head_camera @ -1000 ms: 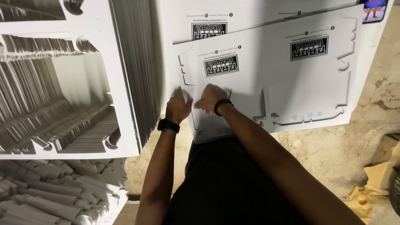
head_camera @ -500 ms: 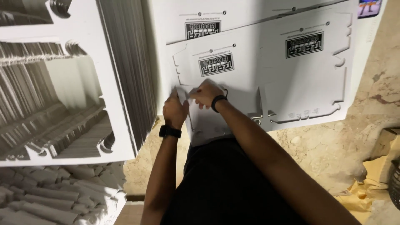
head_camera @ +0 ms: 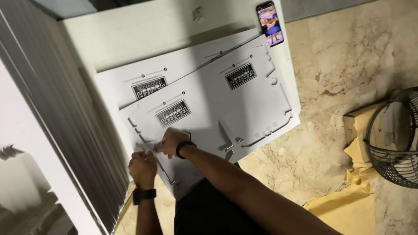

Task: Manually removing waste material from die-cut cardboard sheets and stacking the finished shapes.

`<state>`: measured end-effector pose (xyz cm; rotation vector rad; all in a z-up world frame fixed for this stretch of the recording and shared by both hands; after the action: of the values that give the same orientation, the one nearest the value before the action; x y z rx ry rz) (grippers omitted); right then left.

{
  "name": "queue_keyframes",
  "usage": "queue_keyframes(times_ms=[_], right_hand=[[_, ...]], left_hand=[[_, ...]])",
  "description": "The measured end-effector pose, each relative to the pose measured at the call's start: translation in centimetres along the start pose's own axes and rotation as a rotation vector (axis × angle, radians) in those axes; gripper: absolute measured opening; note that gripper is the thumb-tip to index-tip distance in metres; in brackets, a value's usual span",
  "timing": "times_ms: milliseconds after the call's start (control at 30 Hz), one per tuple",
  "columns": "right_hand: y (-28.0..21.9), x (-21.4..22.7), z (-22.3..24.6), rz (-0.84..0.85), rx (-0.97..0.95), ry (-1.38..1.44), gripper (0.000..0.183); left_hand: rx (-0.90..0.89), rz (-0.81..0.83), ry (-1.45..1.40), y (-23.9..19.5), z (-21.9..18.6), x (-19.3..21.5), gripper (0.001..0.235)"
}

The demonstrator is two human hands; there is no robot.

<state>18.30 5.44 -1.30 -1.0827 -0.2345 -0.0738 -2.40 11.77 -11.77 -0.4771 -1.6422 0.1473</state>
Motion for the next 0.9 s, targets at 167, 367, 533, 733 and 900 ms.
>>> queue_keyframes(times_ms=[167, 367, 533, 733, 900], right_hand=[[0.8, -1.0, -0.5, 0.01, -0.001, -0.034, 0.029], [-1.4, 0.3, 1.0, -0.009, -0.065, -0.114, 0.04], [0.1, -0.6, 0.0, 0.024, 0.009, -0.002, 0.031], [0.3, -0.5, 0.0, 0.091, 0.011, -0.005, 0.04], [0.4, -2.1, 0.7, 0.119, 0.003, -0.047, 0.043]], left_hand=[[0.168, 0.165, -0.19, 0.4, 2.4, -2.7, 0.037], [0.016, 0.433, -0.386, -1.5, -3.7, 5.2, 0.032], [0.032, 0.332, -0.278, -0.2, -1.2, 1.7, 0.037], [0.089, 0.369, -0.481, -1.2, -2.7, 3.1, 0.054], [-0.126, 0.437, -0.578, -0.9, -5.2, 7.5, 0.036]])
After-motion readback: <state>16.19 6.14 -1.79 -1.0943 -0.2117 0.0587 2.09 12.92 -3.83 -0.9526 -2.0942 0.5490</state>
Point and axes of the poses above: each hand's wrist, its own y-axis towards the middle knuckle, its own x-axis out of the back of the hand, z = x × y, the point moved 9 cm from there along y, towards the middle knuckle, and after that the axes turned 2 degrees about -x, right-handed, at the moved point
